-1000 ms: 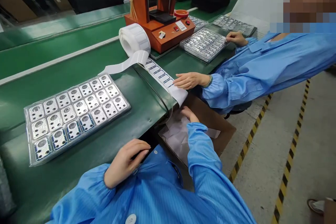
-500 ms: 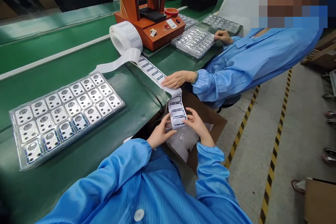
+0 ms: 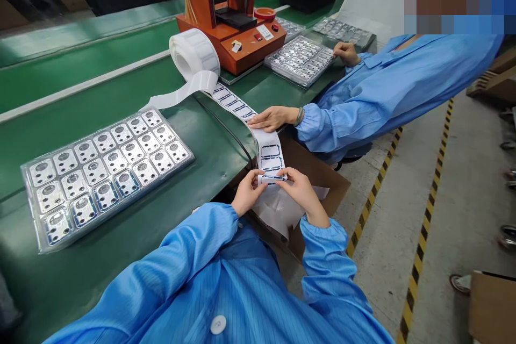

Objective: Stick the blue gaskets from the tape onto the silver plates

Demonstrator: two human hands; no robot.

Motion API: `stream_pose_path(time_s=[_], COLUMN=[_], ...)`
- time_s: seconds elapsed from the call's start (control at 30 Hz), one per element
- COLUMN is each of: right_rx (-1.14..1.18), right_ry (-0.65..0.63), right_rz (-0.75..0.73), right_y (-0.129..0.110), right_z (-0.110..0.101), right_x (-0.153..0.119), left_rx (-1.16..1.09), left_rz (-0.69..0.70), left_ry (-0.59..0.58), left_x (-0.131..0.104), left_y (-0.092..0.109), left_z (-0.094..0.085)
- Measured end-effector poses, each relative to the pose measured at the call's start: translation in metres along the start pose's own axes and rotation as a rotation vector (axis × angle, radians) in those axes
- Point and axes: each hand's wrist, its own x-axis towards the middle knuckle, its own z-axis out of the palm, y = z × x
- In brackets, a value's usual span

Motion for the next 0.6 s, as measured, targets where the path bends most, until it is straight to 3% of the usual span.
stream_pose_path(time_s=[0.27,0.47,0.6], right_rx=[-0.145,-0.549,-0.863], right_ry=[-0.026,0.079,0.022], right_rz=[-0.104,-0.386,-0.505], right_y=[-0.012,-0.035,-0.057], right_z=[-0.009,-0.024,-0.025], right_x=[0.002,-0.009,-0.009], left_rx=[-0.038,-0.031,-0.02], left_rz=[0.008,0.011,0.016], left_ry=[0.007,0.026,0.021], left_x=[0.004,0.005,0.004], left_y=[-0.001,0.0,0.001], left_z=[-0.003,-0.005,-0.005])
